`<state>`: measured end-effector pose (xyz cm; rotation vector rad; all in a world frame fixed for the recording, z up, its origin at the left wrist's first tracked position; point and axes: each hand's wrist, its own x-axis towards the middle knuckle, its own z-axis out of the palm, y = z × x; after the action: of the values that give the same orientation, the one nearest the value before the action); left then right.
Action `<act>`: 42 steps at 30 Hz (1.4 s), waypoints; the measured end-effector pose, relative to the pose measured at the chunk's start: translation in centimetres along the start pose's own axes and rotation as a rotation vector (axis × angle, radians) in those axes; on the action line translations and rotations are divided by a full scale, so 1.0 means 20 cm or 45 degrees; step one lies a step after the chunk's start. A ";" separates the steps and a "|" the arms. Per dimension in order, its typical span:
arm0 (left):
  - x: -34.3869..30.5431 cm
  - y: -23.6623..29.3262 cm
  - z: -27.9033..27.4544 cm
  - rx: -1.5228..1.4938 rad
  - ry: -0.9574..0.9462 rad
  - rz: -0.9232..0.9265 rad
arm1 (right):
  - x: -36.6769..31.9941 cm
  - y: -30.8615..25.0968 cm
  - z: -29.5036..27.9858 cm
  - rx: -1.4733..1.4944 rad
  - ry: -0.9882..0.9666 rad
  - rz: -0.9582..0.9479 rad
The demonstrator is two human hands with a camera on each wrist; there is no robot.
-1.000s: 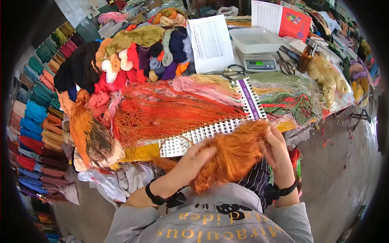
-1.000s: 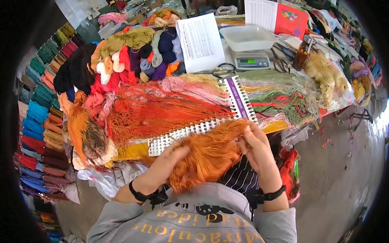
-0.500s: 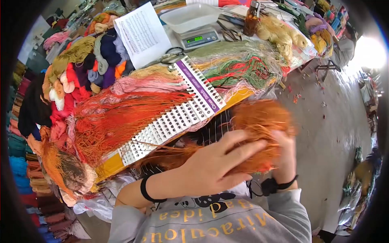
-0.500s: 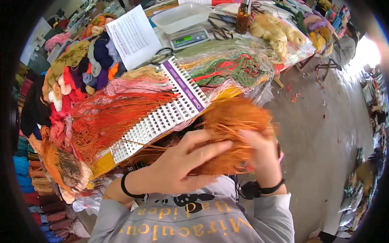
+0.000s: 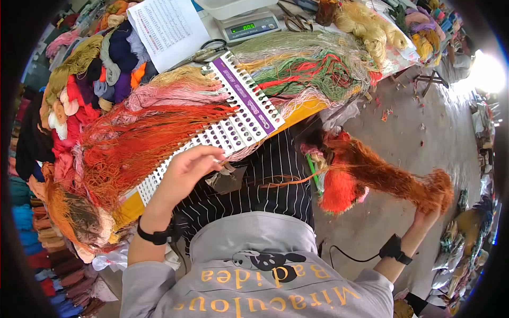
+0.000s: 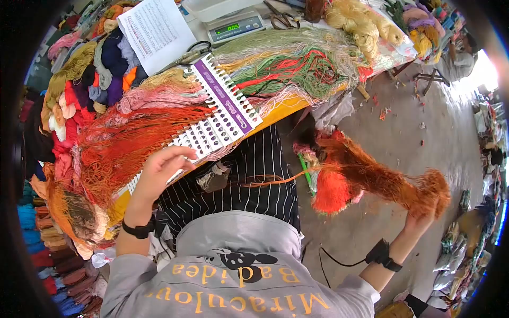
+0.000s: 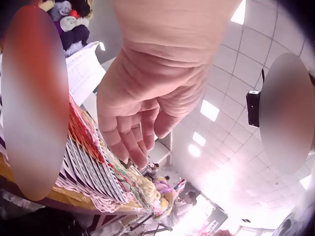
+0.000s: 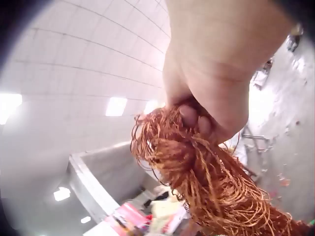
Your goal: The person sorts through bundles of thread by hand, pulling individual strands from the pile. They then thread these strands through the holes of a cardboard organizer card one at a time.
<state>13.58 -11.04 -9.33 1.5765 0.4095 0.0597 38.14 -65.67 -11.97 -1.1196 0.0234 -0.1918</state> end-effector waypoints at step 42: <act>-0.37 -0.82 -0.02 1.521 0.195 -0.253 | 0.73 2.64 -0.37 -1.953 -1.486 -0.248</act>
<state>2.98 -12.86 -23.74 2.6981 0.8004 -0.2695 59.07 -52.32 -61.40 -2.6054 -1.1536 0.4338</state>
